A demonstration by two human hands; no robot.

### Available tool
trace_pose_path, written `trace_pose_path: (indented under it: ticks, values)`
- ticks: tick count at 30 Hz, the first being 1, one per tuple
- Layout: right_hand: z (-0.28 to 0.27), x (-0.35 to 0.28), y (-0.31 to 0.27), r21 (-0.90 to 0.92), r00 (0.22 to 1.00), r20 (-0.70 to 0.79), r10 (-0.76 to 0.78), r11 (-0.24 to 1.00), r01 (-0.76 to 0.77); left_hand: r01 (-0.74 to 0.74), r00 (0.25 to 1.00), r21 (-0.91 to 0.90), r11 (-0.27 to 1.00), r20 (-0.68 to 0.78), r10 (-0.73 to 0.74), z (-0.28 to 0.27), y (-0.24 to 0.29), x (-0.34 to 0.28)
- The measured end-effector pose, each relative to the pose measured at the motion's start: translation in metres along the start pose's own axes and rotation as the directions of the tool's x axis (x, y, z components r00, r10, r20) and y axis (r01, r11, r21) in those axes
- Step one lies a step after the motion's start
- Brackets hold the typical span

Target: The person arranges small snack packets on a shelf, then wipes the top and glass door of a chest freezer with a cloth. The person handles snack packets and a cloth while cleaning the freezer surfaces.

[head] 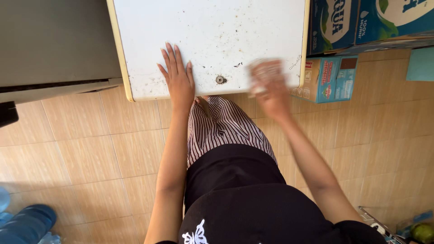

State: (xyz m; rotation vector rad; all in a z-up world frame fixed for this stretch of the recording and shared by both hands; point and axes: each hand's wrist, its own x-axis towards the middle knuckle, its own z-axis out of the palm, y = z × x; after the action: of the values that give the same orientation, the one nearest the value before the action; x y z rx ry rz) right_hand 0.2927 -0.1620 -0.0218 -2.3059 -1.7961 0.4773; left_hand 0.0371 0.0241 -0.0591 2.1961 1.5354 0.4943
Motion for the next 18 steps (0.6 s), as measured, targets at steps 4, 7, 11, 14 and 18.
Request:
trace_pose_path:
  ticks: [4, 7, 11, 14, 18]
  values:
    - [-0.029, 0.029, 0.072, 0.041, 0.964, -0.112, 0.241, 0.971, -0.237, -0.014, 1.0, 0.03, 0.999, -0.022, 0.015, 0.003, -0.005, -0.004]
    - [-0.025, 0.075, 0.074, -0.041, 0.924, -0.297, 0.243, 0.963, -0.267, -0.03, 0.999, 0.037, 0.999, -0.025, 0.031, 0.004, -0.006, -0.005]
    - [0.004, 0.093, 0.005, 0.317, 0.93, -0.288, 0.229, 0.939, -0.133, -0.042, 0.998, 0.019, 0.999, -0.048, 0.043, 0.003, -0.006, -0.006]
    - [0.022, 0.082, -0.042, 0.216, 0.977, -0.193, -0.093, 0.967, 0.135, -0.047, 0.997, 0.016, 0.999, -0.059, 0.048, 0.003, -0.007, -0.006]
    - [0.02, 0.073, -0.037, 0.126, 0.957, 0.017, -0.289, 0.95, 0.285, -0.063, 0.996, 0.021, 0.998, -0.067, 0.064, 0.003, -0.008, -0.005]
